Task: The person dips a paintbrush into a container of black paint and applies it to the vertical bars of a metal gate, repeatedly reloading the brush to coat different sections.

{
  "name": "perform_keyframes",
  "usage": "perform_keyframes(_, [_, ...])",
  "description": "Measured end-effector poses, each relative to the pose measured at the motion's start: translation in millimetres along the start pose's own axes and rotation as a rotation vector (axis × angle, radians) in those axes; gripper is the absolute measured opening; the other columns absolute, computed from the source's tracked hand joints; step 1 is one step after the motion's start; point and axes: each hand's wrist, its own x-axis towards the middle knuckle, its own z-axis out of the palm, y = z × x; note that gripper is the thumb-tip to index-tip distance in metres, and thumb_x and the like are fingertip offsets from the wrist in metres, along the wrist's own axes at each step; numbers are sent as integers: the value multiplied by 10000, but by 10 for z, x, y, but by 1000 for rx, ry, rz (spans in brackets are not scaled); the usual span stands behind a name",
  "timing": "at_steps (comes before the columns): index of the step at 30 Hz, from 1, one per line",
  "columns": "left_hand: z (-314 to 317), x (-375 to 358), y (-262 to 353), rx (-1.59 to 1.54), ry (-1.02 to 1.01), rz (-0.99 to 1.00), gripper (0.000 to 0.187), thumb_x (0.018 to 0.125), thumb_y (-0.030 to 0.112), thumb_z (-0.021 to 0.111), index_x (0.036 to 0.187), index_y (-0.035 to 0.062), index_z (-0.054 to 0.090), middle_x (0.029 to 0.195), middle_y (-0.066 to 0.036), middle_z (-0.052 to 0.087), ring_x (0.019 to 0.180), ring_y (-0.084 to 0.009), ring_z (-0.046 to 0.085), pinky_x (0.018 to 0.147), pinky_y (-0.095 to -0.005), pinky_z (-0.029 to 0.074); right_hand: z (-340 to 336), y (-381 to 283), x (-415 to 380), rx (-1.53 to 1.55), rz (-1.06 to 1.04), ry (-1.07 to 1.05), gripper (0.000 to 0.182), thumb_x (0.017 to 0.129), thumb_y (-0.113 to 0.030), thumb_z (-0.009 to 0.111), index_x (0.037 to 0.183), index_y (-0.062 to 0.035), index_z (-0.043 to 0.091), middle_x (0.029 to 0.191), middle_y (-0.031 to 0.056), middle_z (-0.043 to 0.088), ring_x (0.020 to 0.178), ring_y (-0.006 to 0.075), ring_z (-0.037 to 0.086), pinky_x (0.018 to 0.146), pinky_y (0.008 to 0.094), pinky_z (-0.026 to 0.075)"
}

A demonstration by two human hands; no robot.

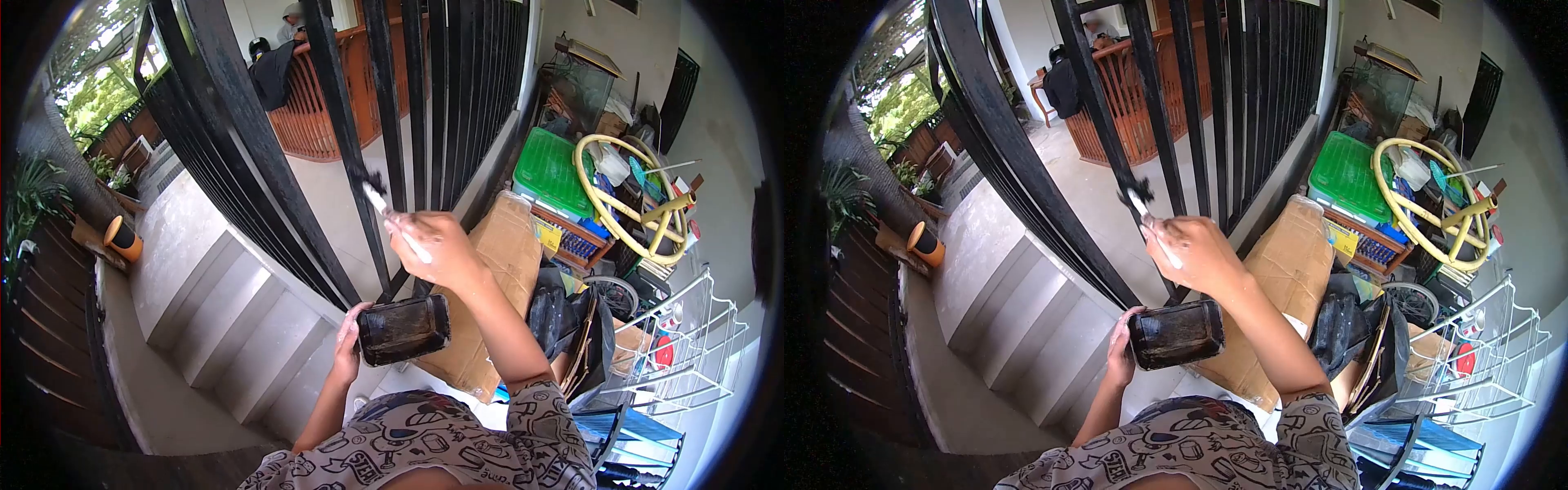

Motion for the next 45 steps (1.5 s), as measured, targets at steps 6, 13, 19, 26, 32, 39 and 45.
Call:
perform_keyframes(6, [22,-10,-17,98,9,5,549,1042,405,422,1420,14,499,1381,-122,553,1295,-220,505,1128,-352,334,132,145,-122,51,-106,-54,284,865,-28,707,1144,0,663,804,164,688,610,319,654,557,385,537])
perform_keyframes(13, [-11,-11,2,203,-1,44,487,1058,329,417,1399,-1,524,1381,-127,562,1304,-225,502,1125,-355,340,-9,244,274,-10,-231,244,333,857,-5,697,1188,-6,676,783,105,691,595,231,633,543,338,531])
perform_keyframes(19, [-129,-52,-1,145,35,42,475,1059,324,419,1389,3,535,1359,-126,569,1283,-228,514,1119,-357,351,343,304,-32,195,32,357,247,890,55,674,1133,31,708,923,166,758,689,152,715,632,270,573])
perform_keyframes(26, [-184,-94,55,196,14,26,474,1055,325,421,1383,2,539,1347,-132,577,1280,-235,518,1121,-359,346,-43,-196,193,150,333,77,163,928,-21,664,1068,45,713,862,137,755,656,159,704,585,258,545])
perform_keyframes(32, [-142,-46,90,187,-29,-48,456,1063,305,420,1388,9,539,1334,-124,582,1267,-223,523,1117,-351,349,-24,6,349,553,231,209,179,959,-100,677,1072,31,722,850,81,748,659,98,657,576,239,527])
perform_keyframes(39, [-172,32,41,253,-103,-17,542,1040,408,460,1421,25,506,1322,-98,573,1239,-187,530,1074,-330,390,406,195,-11,78,106,399,137,911,-62,701,797,8,669,625,123,605,504,117,556,494,282,444])
perform_keyframes(45, [-252,-82,144,256,-56,17,469,1055,308,426,1390,0,537,1358,-140,578,1295,-246,518,1123,-358,347,327,-65,-127,91,366,389,216,908,-83,697,726,-3,613,571,121,525,456,118,489,459,315,401])
